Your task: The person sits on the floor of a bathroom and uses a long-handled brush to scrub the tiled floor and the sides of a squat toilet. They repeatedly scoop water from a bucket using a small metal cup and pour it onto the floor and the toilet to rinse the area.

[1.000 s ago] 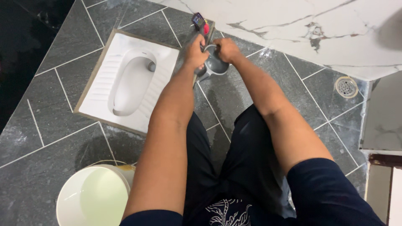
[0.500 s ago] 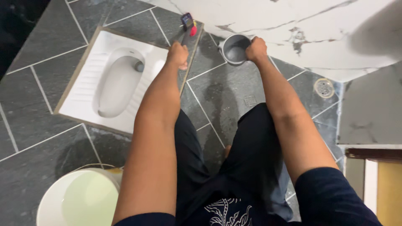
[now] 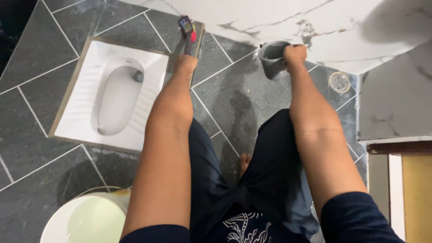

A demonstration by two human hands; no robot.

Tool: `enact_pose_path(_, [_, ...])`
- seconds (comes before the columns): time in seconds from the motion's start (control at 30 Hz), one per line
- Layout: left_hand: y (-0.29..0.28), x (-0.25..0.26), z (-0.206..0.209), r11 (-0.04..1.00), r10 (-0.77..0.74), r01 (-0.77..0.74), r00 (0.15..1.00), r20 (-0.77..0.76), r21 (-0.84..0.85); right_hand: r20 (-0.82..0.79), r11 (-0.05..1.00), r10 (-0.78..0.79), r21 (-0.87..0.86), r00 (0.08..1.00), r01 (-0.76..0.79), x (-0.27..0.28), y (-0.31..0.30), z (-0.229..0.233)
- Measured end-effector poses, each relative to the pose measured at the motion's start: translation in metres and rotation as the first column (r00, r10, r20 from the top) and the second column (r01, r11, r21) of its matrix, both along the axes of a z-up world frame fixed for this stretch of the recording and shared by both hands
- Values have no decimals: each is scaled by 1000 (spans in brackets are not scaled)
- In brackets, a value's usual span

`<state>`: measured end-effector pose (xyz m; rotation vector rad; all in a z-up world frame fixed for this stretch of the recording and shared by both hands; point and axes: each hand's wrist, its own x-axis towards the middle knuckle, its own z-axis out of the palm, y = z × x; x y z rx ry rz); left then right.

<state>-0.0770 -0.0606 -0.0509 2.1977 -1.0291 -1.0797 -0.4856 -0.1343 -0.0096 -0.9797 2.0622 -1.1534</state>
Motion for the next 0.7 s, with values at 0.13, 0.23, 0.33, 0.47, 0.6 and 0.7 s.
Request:
enact_pose_path(0.13, [7,-6,6,999,30,-30,999,-9,15,22,998,53,30,998,-54,-11,2,-4])
enact_pose_path(0.23, [-1,14,-9,1000,27,-26,999,43,-14,24,998,56,14,998,-56,1,-1,0])
enact_pose_path(0.33, [-2,43,-30,990,73,-42,967,243,-132,66,1000,29,-3,997,-29,15,-4,-6])
enact_pose_path(0.47, [13,80,-27,999,40,-26,924,381,-40,79,999,50,-5,996,-50,20,-10,-14])
enact_pose_path(0.6, [26,101,-22,978,205,-203,898,390,-47,79,989,116,85,990,-123,23,-7,-14])
enact_pose_path(0.7, [22,99,-32,979,205,-188,897,391,-82,83,982,153,103,985,-161,24,-4,-14])
